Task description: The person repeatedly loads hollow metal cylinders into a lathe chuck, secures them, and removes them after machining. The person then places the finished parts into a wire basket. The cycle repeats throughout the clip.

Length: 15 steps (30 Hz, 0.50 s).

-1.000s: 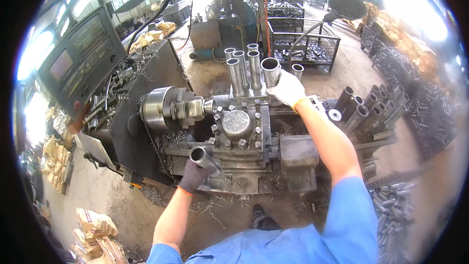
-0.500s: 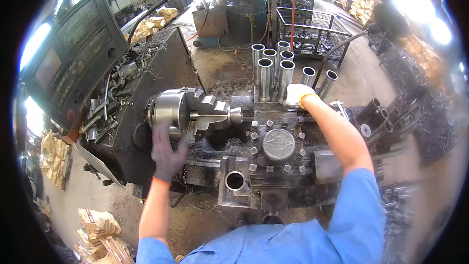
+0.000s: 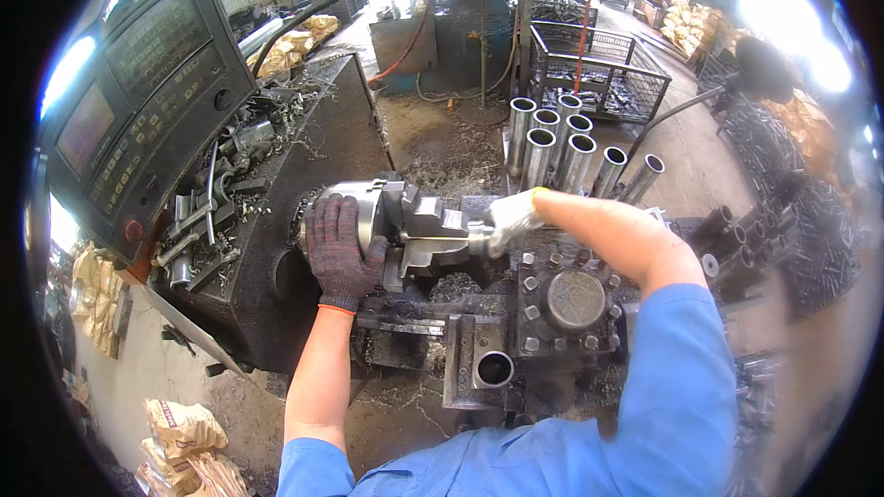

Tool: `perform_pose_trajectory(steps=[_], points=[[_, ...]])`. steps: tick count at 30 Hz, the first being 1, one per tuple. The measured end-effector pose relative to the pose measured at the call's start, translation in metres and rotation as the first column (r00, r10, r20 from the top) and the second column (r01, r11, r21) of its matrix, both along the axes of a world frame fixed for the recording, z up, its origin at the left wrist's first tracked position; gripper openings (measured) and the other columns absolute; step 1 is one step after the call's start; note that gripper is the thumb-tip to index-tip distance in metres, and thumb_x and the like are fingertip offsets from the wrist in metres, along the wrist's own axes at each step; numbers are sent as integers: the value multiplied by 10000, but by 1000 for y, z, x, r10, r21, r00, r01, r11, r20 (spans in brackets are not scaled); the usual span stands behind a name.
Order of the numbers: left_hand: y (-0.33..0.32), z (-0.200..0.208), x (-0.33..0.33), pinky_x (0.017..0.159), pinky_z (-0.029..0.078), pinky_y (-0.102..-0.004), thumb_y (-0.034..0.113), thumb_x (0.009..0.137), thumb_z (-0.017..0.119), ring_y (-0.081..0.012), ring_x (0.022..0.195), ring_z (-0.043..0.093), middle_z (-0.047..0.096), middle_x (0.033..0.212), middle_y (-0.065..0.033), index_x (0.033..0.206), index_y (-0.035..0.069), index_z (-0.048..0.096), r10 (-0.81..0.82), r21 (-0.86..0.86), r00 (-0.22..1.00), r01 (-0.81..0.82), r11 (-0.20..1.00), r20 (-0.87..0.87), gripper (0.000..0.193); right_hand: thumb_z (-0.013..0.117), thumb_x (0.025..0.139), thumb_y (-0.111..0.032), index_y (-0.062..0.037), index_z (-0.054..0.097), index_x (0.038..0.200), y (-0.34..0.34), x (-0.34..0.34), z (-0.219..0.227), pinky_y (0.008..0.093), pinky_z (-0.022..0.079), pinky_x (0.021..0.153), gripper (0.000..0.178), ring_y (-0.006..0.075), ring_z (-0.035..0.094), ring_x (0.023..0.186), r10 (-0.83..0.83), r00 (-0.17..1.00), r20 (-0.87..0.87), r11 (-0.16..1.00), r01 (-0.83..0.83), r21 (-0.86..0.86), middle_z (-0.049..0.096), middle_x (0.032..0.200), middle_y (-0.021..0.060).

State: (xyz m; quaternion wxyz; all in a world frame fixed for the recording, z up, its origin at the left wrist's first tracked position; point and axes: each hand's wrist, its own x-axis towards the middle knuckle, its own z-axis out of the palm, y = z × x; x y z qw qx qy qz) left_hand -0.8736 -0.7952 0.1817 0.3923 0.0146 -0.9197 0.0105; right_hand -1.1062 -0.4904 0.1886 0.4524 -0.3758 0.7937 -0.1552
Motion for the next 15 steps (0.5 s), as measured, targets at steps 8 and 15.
perform_pose_trajectory(steps=[8, 15], points=[[1, -3, 0, 1301, 257, -606, 511, 911, 672, -429, 1494, 452, 552, 1533, -215, 1480, 26, 562, 28, 6, 1000, -27, 1000, -11, 756, 878, 815, -458, 37, 766, 976, -29, -3, -6, 400, 576, 753, 532, 191, 701, 800, 169, 968, -187, 985, -160, 64, 755, 866, 119], [1, -5, -3, 1312, 232, -614, 560, 927, 627, -440, 1520, 413, 529, 1547, -231, 1491, 5, 536, 15, 12, 1000, -14, 1000, -21, 795, 873, 638, -454, 43, 640, 1318, 133, 19, 38, 487, 570, 992, 873, 430, 726, 1107, -120, 772, -624, 990, 140, -18, 736, 1185, 293]])
